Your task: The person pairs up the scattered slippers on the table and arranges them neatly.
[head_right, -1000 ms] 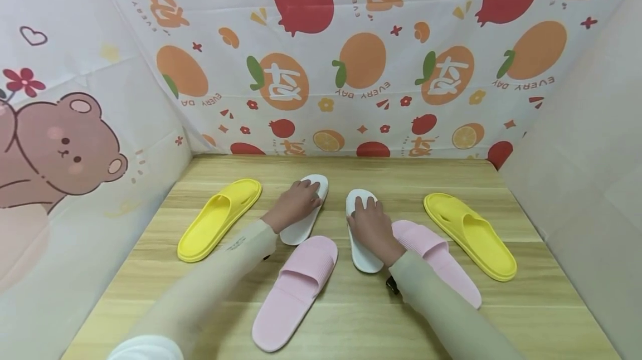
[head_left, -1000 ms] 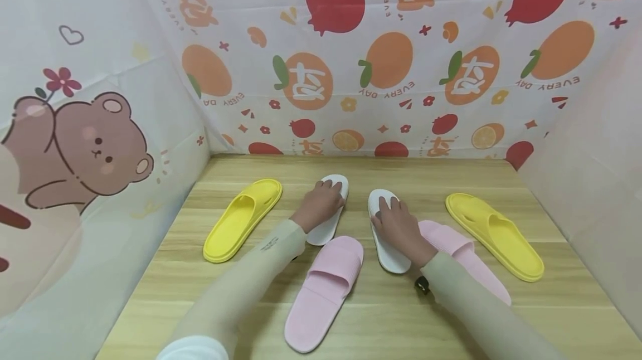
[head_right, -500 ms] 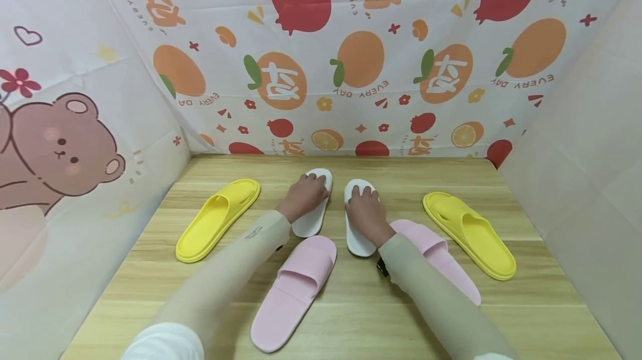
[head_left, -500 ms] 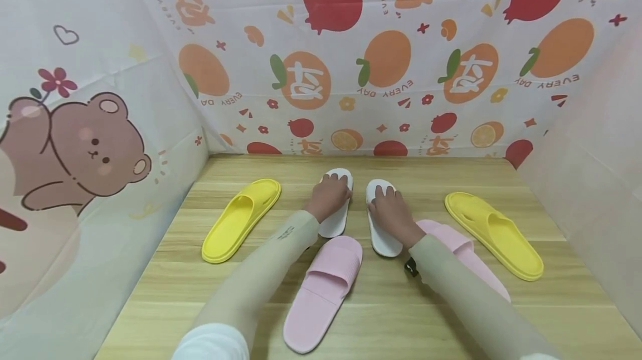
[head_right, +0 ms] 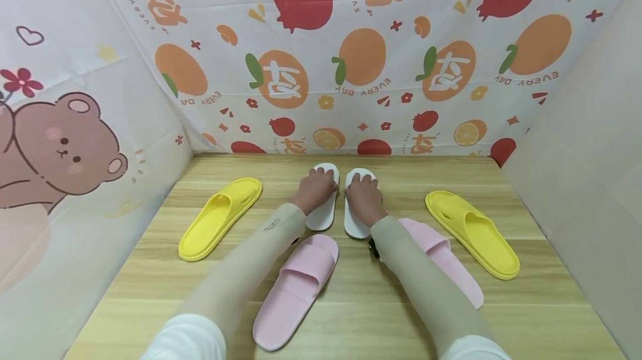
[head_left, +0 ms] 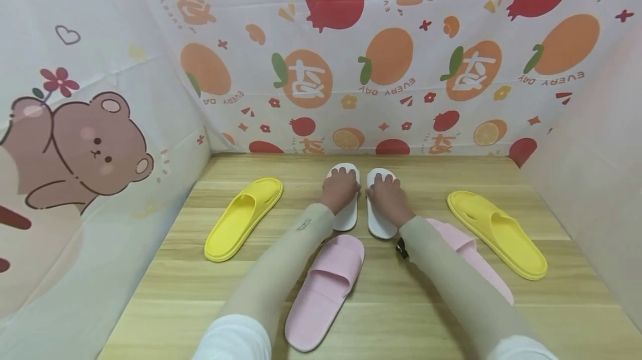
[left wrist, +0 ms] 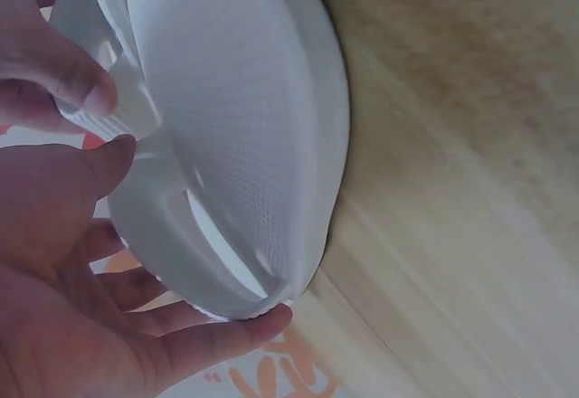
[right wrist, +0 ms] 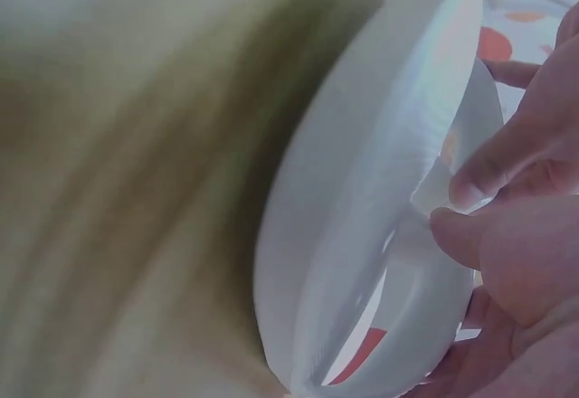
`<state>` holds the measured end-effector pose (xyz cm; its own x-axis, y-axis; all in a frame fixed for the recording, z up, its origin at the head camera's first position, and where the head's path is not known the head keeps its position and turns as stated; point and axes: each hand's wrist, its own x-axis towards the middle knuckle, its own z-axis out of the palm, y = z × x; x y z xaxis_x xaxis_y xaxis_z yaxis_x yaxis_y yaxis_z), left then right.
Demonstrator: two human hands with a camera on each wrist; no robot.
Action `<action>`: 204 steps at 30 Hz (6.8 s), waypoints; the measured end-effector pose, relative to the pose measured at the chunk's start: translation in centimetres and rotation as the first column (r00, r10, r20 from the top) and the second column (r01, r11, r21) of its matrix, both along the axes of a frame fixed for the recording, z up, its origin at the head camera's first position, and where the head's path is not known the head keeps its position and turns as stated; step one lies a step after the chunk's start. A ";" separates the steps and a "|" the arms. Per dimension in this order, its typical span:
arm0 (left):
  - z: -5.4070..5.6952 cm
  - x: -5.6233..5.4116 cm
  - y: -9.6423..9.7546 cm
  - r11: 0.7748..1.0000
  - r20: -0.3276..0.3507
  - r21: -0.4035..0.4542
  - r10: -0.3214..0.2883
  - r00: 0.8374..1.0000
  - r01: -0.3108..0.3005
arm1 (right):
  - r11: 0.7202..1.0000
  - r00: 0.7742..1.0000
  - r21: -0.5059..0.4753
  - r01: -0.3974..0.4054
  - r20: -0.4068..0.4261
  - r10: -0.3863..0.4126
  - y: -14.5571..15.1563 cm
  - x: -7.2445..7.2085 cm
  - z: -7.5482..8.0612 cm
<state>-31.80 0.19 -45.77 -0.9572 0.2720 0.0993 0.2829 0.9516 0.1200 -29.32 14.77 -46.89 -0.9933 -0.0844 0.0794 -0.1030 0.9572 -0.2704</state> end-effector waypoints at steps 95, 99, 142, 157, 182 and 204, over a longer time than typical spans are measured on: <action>1.1 9.1 -4.2 0.994 0.192 -0.026 -0.097 0.976 0.104 | 0.967 0.967 0.081 -0.240 -0.070 0.246 10.0 8.4 2.3; 0.2 11.2 -4.4 0.989 0.198 -0.023 -0.139 0.970 0.146 | 0.950 0.933 0.108 -0.294 -0.183 0.310 11.4 10.3 1.1; -0.9 21.7 -7.7 0.971 -0.017 0.141 -0.193 0.981 0.193 | 0.964 0.949 -0.067 -0.258 -0.204 0.240 16.8 17.0 -2.3; -0.1 18.4 -8.9 0.982 0.052 0.154 -0.115 0.992 0.106 | 0.981 0.982 -0.115 -0.159 -0.125 0.144 13.5 17.5 -2.1; -1.8 18.9 -8.0 0.985 -0.042 0.170 -0.031 0.999 0.038 | 0.979 0.996 -0.204 -0.026 -0.087 0.008 8.1 18.6 -2.6; -0.8 18.7 -7.7 0.972 0.064 0.232 -0.044 0.997 0.028 | 0.974 0.997 -0.228 -0.017 -0.077 -0.001 6.3 19.0 -1.2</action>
<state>-13.11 -7.47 -46.56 -0.9539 0.2835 0.0985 0.2998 0.8852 0.3556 -10.35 21.11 -48.14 -0.9830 -0.0632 0.1724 -0.1389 0.8701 -0.4729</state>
